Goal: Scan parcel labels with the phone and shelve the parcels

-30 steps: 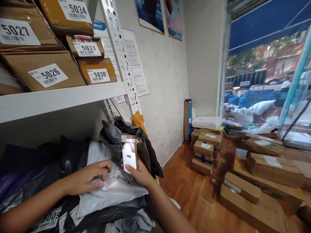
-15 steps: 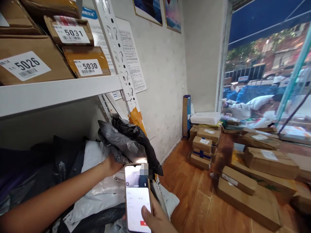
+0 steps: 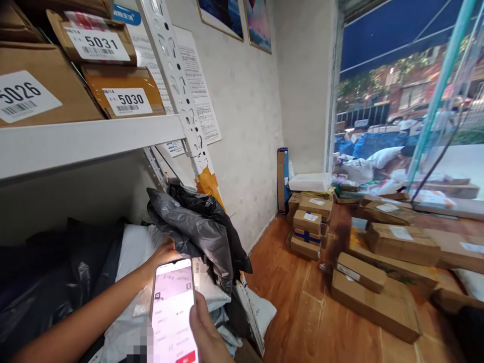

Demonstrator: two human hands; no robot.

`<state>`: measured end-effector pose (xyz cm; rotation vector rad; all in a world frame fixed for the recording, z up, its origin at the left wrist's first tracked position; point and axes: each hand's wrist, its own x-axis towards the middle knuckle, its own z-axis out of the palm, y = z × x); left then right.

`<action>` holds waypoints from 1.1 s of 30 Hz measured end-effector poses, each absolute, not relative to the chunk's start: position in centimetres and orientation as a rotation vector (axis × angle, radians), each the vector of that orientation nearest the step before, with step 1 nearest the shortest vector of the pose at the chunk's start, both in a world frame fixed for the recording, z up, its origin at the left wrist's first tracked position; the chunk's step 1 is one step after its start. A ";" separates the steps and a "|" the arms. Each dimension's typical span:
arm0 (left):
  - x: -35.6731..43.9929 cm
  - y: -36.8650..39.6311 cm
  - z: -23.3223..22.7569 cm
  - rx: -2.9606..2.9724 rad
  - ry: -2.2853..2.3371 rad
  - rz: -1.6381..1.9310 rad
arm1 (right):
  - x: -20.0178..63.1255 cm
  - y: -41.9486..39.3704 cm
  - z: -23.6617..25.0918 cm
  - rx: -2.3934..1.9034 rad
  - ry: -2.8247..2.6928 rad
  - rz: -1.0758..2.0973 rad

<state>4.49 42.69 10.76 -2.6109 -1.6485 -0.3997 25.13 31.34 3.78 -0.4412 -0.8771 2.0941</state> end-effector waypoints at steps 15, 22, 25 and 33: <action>5.9 41.4 12.8 -2.713 -1.670 -0.388 | 25.2 31.0 6.1 -0.531 -0.795 2.014; 6.2 41.3 13.1 -2.698 -1.662 -0.393 | 24.9 31.3 6.0 -0.318 -0.736 2.097; 6.0 41.3 12.8 -2.690 -1.674 -0.401 | 25.2 31.3 6.0 -0.172 -0.805 2.159; 6.0 41.1 12.9 -2.697 -1.636 -0.403 | 25.7 30.9 5.7 -0.113 -1.028 2.183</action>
